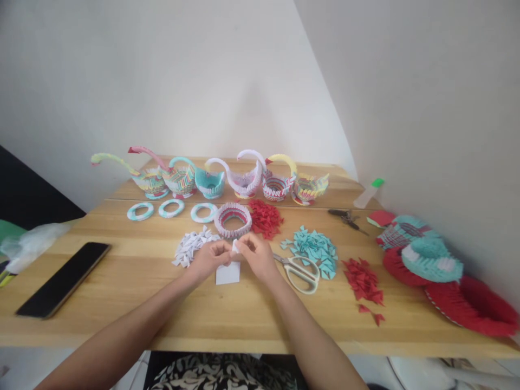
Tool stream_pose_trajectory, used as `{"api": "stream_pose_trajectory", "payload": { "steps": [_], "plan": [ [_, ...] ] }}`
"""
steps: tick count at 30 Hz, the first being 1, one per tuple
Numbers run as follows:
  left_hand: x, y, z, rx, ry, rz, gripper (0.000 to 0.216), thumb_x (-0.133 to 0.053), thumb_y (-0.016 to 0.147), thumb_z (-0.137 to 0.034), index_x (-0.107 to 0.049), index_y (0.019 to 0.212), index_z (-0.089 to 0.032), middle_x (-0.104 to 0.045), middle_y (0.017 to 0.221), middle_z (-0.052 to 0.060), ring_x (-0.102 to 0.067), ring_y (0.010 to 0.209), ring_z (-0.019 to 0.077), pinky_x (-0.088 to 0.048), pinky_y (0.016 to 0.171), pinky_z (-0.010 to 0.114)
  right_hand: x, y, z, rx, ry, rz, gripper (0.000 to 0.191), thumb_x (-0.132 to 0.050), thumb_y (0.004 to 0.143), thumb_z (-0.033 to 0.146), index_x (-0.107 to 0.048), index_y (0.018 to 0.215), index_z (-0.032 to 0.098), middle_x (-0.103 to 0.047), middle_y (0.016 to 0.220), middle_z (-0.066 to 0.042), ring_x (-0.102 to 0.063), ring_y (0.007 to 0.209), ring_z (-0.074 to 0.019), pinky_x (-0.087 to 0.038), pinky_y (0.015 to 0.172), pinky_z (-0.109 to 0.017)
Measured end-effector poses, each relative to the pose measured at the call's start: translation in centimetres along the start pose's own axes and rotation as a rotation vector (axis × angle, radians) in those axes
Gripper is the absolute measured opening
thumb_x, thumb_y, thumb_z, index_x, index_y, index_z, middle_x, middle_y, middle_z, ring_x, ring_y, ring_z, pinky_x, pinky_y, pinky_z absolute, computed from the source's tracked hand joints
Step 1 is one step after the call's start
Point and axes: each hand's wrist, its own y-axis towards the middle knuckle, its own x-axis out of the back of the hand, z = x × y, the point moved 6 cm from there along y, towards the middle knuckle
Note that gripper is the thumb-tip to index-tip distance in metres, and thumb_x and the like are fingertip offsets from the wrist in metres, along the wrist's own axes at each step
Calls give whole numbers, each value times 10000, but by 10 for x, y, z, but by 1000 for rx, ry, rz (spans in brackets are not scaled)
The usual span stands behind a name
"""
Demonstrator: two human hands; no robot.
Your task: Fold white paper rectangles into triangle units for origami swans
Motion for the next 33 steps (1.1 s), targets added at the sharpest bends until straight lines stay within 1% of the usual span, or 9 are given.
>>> {"api": "stream_pose_trajectory", "payload": {
  "steps": [5,15,18,20,23,25,28,30,33],
  "plan": [
    [-1,-1,0,4,12,10,180,-626,646,-318,-558,613,-155,-533,525,-27,-436,495,89,-317,525,212,-1,1,0,14,16,19,229,-586,853,386,-559,751,184,-540,698,25,-473,638,-122,-360,594,-228],
    [-1,-2,-2,-8,-54,-20,117,-602,624,-255,-547,614,-153,-526,543,-31,-437,516,87,-324,533,206,-3,2,-5,-45,155,40,227,-594,848,382,-569,749,178,-549,704,18,-493,657,-123,-395,620,-231],
    [0,-2,-1,-24,-17,-24,129,-590,644,-265,-539,608,-152,-514,546,-32,-424,525,88,-314,532,207,-5,1,-7,-72,222,52,213,-623,828,387,-594,881,183,-577,761,9,-526,699,-134,-414,648,-239],
    [1,-2,-2,-45,40,-34,139,-578,660,-267,-531,598,-152,-503,551,-33,-414,532,88,-307,533,207,-8,1,-6,-76,226,92,260,-652,806,378,-595,974,187,-588,798,5,-538,724,-139,-416,660,-242],
    [1,-3,-4,-81,150,-53,150,-561,671,-259,-517,574,-152,-482,546,-36,-392,531,86,-288,525,206,-10,-1,0,-53,130,128,212,-659,795,376,-595,827,176,-560,733,19,-503,680,-128,-381,623,-230],
    [-2,-4,-5,-95,187,-45,158,-554,679,-261,-521,572,-150,-484,545,-34,-386,529,86,-281,520,206,-9,-2,3,-36,76,116,245,-625,819,388,-570,721,170,-533,677,26,-472,645,-119,-352,600,-227],
    [-5,-5,-6,-90,172,-9,172,-566,688,-287,-546,592,-145,-513,555,-26,-401,529,89,-289,521,207,-7,-1,5,-21,75,96,324,-572,856,422,-550,659,166,-489,624,31,-435,611,-111,-320,575,-226],
    [-4,-5,-6,-79,140,-9,178,-586,678,-299,-553,599,-143,-523,559,-23,-412,530,91,-296,525,209,-4,0,3,-33,121,71,371,-544,875,462,-547,649,166,-481,614,28,-429,603,-112,-321,570,-228],
    [2,-3,-6,-61,57,-55,204,-621,674,-325,-559,616,-140,-522,566,-22,-424,532,92,-308,531,212,-2,2,0,-56,263,54,409,-467,913,518,-606,750,170,-560,701,-5,-499,664,-136,-388,619,-242]
  ]
}}
